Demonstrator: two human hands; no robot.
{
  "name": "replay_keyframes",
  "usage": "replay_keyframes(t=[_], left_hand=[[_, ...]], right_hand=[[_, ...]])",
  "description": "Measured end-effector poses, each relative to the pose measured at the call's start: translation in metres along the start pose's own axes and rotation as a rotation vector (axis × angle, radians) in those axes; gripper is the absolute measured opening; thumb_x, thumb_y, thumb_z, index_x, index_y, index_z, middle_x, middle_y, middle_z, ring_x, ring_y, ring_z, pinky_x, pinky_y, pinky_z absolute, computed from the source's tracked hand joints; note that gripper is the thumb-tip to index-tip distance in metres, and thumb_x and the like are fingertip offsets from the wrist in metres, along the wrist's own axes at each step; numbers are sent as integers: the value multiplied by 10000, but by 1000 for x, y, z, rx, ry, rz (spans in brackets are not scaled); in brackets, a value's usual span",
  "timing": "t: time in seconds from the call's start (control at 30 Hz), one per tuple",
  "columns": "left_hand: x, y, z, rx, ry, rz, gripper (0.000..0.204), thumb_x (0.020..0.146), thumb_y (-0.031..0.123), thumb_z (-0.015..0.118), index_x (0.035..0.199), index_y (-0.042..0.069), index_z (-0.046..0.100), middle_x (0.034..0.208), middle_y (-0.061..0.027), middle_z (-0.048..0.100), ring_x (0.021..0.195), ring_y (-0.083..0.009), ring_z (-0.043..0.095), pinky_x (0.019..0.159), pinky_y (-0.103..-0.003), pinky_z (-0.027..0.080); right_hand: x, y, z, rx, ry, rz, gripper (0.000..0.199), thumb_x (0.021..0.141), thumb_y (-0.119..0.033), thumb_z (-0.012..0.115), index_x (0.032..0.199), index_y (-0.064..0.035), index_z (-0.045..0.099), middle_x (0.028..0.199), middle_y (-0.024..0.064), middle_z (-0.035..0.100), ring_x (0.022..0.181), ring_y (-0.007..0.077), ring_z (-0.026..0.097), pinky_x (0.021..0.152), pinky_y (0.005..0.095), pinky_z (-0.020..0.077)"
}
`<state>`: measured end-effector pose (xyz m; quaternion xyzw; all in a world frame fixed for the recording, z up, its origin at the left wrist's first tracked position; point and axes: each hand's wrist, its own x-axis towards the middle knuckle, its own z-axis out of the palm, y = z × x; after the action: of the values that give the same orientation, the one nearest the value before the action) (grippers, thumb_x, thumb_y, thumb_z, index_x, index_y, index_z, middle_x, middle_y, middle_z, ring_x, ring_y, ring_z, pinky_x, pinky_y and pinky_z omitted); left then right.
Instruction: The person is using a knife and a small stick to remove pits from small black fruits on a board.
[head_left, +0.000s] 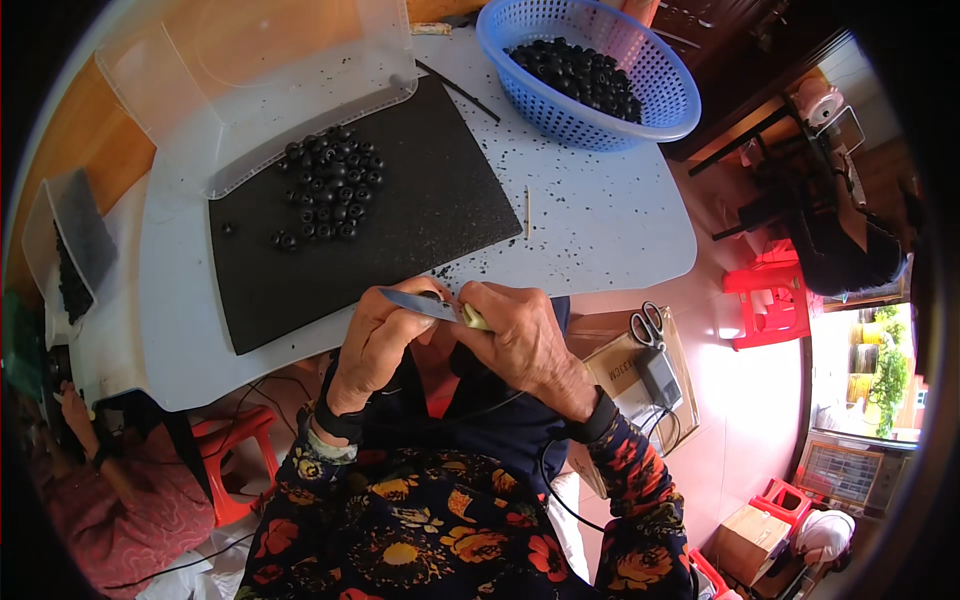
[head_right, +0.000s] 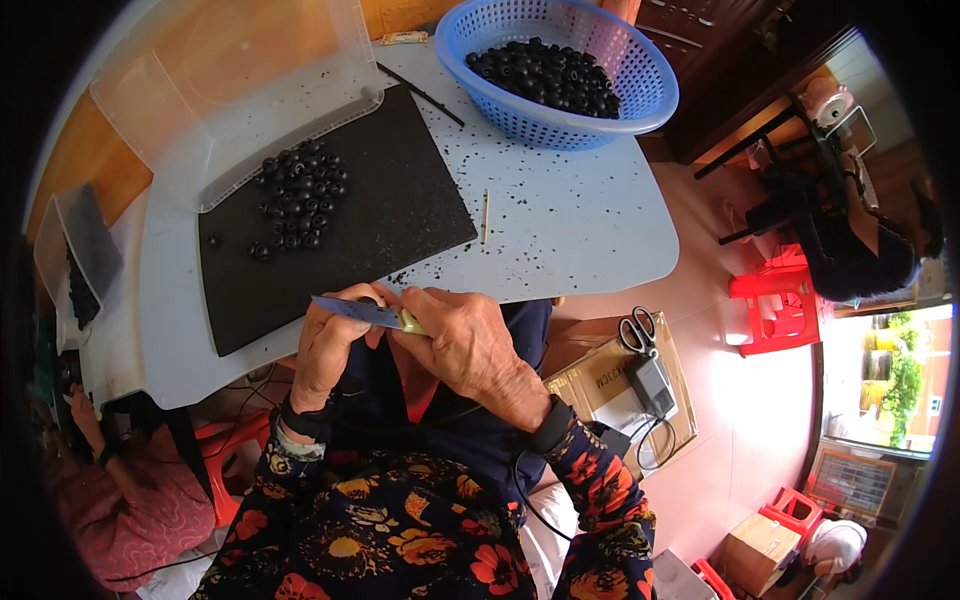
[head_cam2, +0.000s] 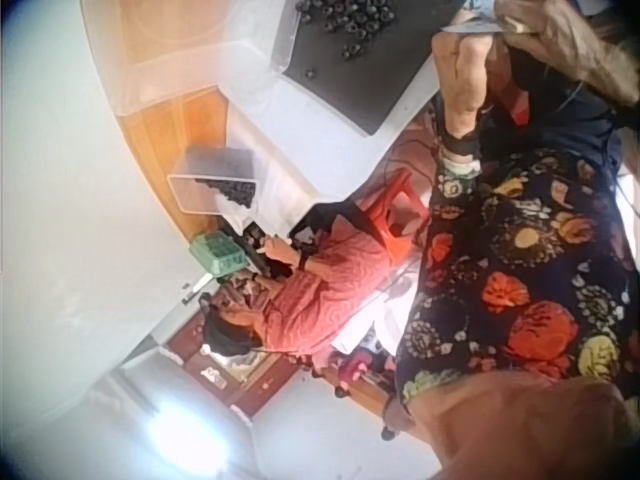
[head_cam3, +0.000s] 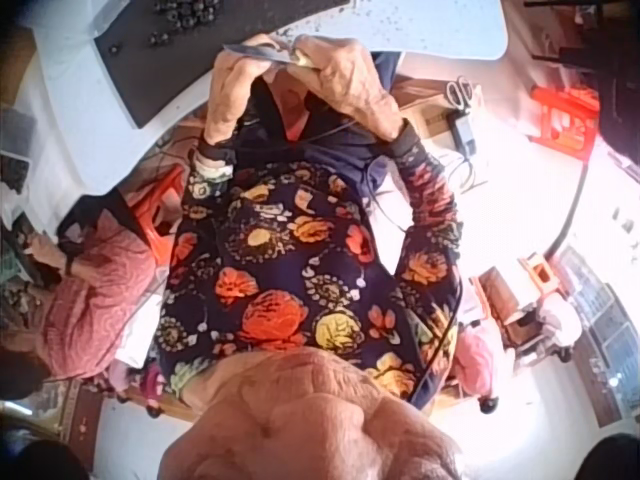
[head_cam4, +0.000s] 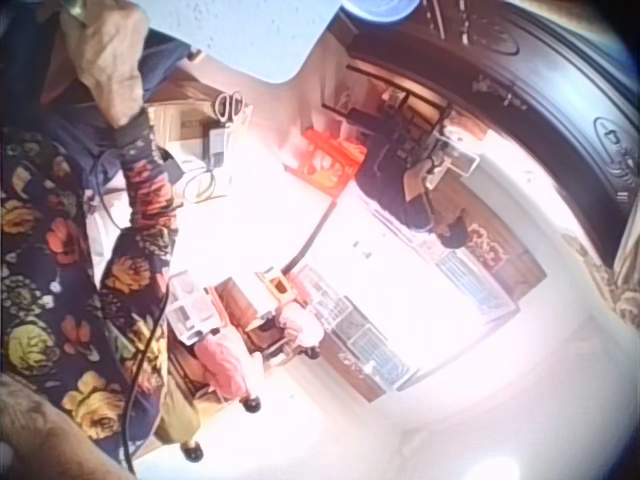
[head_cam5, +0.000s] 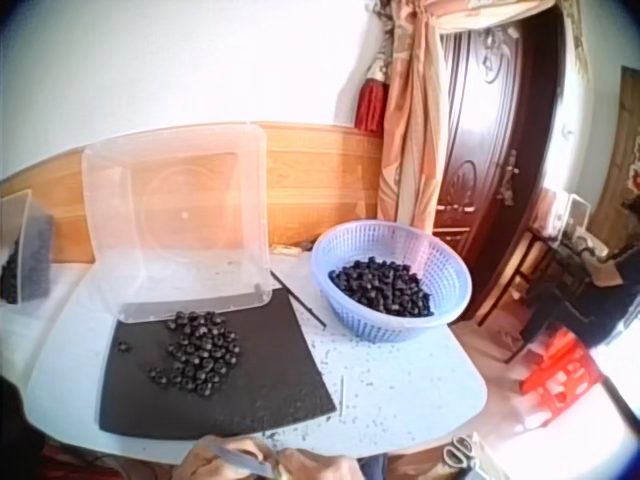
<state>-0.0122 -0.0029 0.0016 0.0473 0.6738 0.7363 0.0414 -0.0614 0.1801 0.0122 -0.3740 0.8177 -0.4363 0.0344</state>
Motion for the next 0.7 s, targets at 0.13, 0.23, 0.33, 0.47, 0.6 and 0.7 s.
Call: replay_keyframes(t=[0.13,0.23,0.33,0.47,0.6,0.7], left_hand=[[0,-3,0,-21,-17,0,270,835,191,475,847,-43,608,622,2,478,609,-61,424,584,-238,326],[-2,-4,1,-59,2,-33,275,835,197,472,823,-40,611,627,-2,482,619,-67,433,591,-239,331],[-1,-4,1,-110,10,-54,279,837,201,467,814,-39,609,627,-2,477,617,-68,430,601,-236,334],[-1,-3,1,-116,-3,-54,280,839,209,466,819,-35,604,623,-2,470,619,-70,427,618,-233,335],[-1,-4,0,-131,-12,-76,273,840,216,468,811,-23,596,615,3,466,620,-70,422,620,-233,328],[0,-5,-1,-133,-13,-93,265,840,225,472,799,-12,584,604,10,463,613,-67,413,612,-235,320]], right_hand=[[2,2,-4,3,-38,-5,219,819,-189,688,985,-64,619,723,120,624,638,341,623,541,388,495],[4,0,-2,58,-3,16,158,765,-93,683,810,-9,557,654,143,554,604,358,587,535,389,448],[5,2,0,83,-1,24,156,769,-95,679,805,-4,557,649,144,552,602,358,585,533,388,445],[6,3,-1,84,-17,9,160,771,-99,678,803,-3,554,648,146,551,595,359,579,533,388,441],[7,7,-1,79,-33,2,171,768,-103,680,793,-3,543,647,149,547,593,365,568,536,388,439],[7,7,-2,79,-46,-4,178,766,-106,682,789,-4,539,648,152,544,597,371,564,539,389,439]])
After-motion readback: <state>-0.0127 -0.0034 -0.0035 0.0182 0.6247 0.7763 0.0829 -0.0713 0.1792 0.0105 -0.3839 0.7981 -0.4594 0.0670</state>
